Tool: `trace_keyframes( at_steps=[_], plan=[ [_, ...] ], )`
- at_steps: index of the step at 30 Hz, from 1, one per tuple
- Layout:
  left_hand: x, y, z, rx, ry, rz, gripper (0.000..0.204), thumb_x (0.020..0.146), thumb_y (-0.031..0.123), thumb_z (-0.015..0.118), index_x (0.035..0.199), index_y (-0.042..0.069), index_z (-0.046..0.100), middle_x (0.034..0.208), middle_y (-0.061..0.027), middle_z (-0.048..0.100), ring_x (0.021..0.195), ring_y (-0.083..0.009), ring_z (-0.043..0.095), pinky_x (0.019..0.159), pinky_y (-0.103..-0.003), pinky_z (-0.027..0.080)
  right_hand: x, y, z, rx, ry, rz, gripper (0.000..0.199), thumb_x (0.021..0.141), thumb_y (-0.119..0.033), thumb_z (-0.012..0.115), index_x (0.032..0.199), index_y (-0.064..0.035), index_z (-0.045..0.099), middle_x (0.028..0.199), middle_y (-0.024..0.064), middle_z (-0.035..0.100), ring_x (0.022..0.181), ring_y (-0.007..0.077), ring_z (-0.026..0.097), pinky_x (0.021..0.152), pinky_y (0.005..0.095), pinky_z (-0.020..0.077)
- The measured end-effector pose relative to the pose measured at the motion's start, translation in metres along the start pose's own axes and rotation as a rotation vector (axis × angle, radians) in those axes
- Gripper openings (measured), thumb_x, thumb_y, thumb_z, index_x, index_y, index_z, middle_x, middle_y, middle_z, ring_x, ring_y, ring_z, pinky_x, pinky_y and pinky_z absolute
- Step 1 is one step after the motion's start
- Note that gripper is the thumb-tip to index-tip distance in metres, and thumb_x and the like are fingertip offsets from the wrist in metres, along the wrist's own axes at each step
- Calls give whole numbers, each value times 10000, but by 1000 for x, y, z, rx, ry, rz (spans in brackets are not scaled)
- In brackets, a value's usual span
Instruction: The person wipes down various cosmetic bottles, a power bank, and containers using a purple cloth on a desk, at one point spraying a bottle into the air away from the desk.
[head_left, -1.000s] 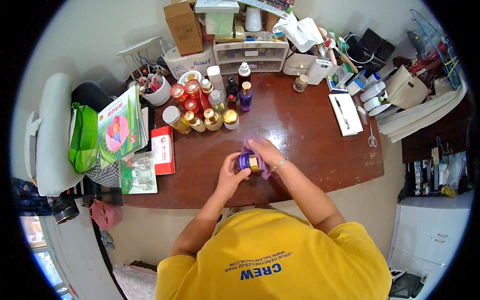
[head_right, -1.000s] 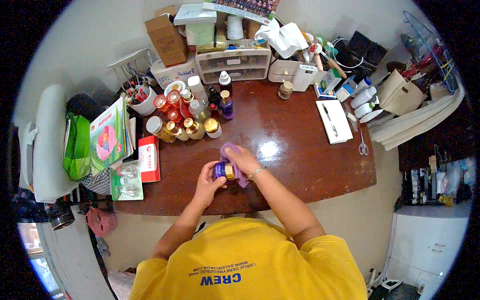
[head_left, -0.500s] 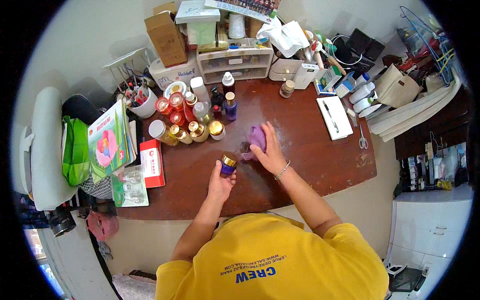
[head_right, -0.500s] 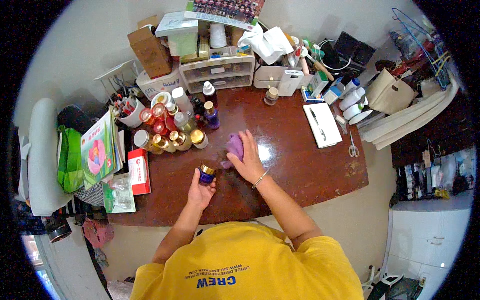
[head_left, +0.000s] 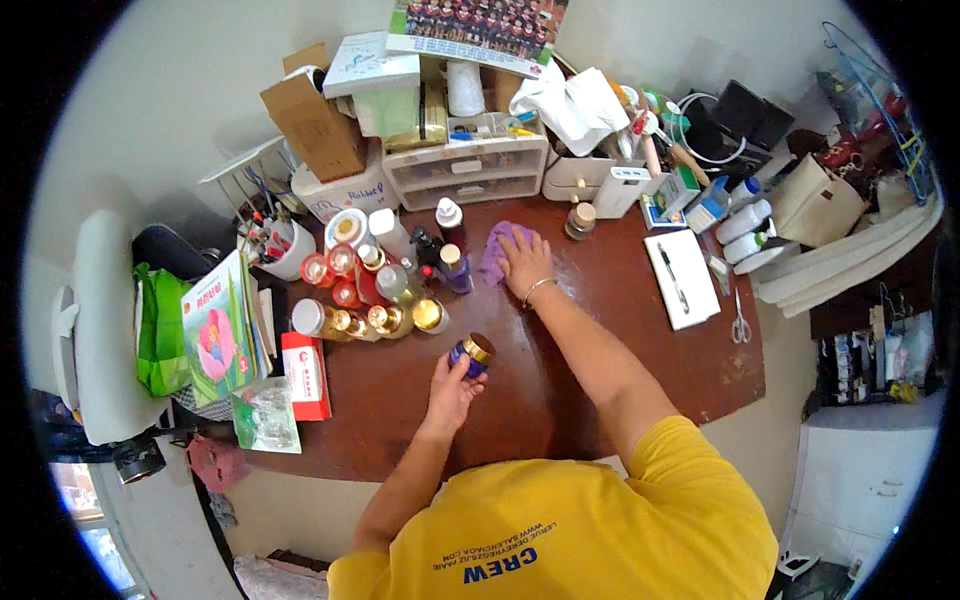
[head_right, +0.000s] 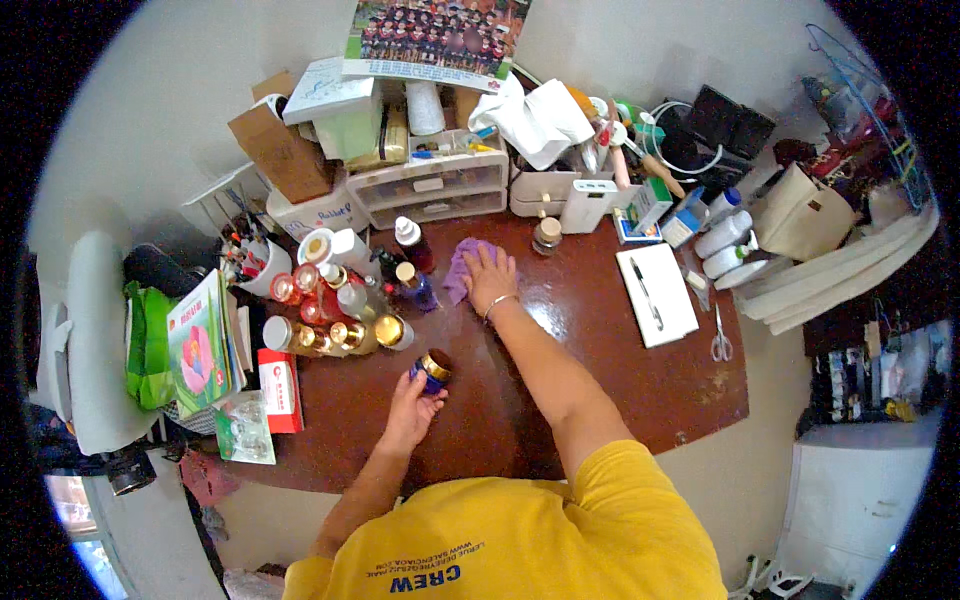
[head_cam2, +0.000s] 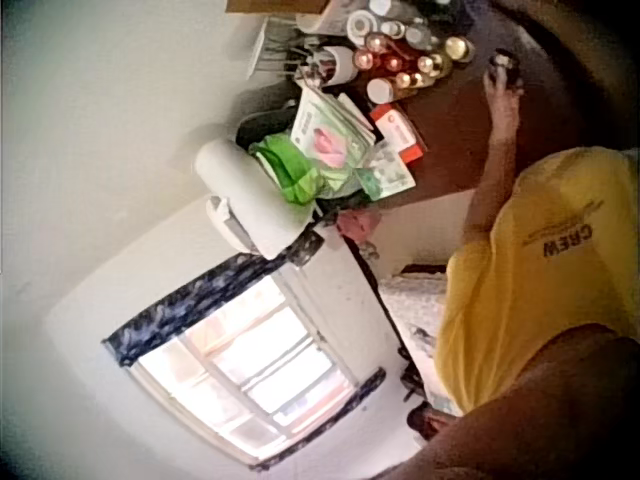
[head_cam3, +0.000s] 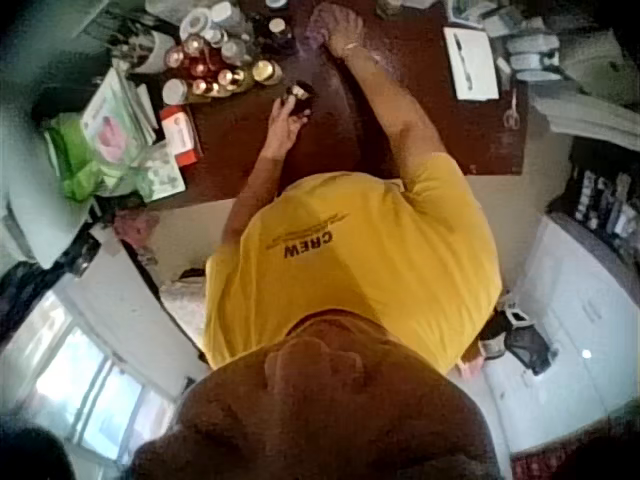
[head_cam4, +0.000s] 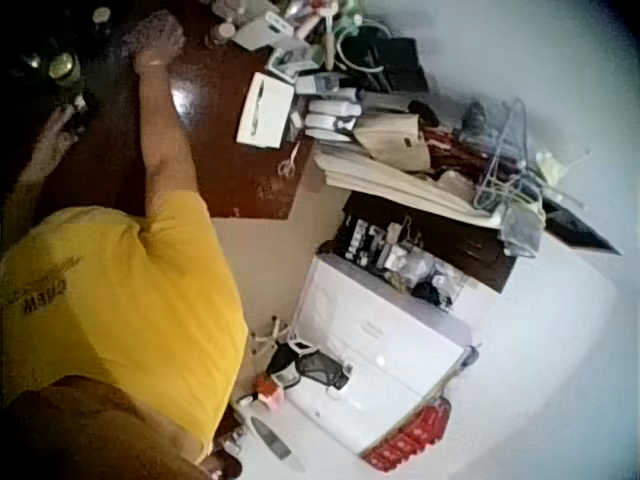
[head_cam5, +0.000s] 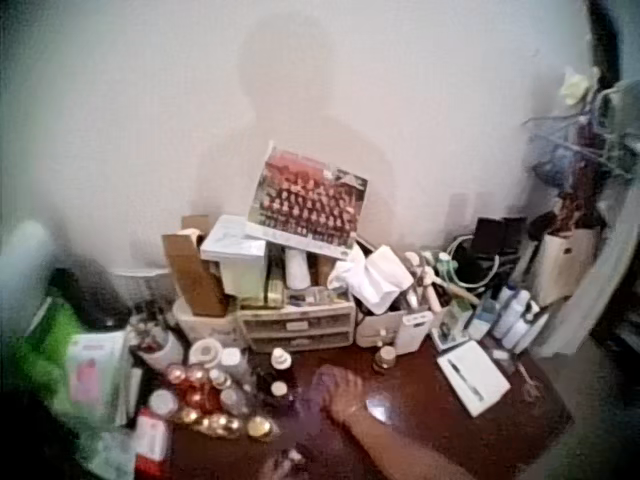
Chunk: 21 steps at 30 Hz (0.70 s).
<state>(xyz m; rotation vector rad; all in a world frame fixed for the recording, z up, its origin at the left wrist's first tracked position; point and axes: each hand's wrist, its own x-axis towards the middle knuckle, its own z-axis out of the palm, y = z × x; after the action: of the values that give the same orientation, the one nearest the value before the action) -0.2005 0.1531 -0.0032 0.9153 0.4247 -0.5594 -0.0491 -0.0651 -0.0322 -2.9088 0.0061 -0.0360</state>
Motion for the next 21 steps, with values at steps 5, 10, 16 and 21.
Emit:
trace_keyframes(
  at_steps=[5,10,16,21],
  plan=[
    [-2,-6,-4,47,31,-15,352,943,257,532,1250,115,431,1054,-80,589,789,-200,608,629,-309,505,68,0,11,35,-3,56,444,893,-363,509,1309,-211,504,1433,90,381,1290,366,320,1048,506,250],
    [-6,-12,1,-21,57,-45,375,925,252,567,1232,97,417,1044,-79,584,789,-192,603,646,-297,506,78,2,4,59,115,-123,392,859,-310,561,1232,-189,564,1311,124,482,1186,346,435,965,450,379],
    [-11,-16,6,-59,-4,-33,373,931,256,551,1237,94,413,1067,-93,581,804,-201,605,653,-304,509,70,29,-7,101,137,97,369,865,-273,551,1215,-159,565,1317,123,464,1172,355,426,976,467,359],
    [-23,-11,-4,-76,-9,24,371,935,314,532,1238,122,437,1061,-69,589,801,-226,616,665,-333,531,23,16,-12,87,129,43,412,874,-291,536,1268,-169,526,1373,122,406,1259,385,344,1062,506,247]
  ],
)
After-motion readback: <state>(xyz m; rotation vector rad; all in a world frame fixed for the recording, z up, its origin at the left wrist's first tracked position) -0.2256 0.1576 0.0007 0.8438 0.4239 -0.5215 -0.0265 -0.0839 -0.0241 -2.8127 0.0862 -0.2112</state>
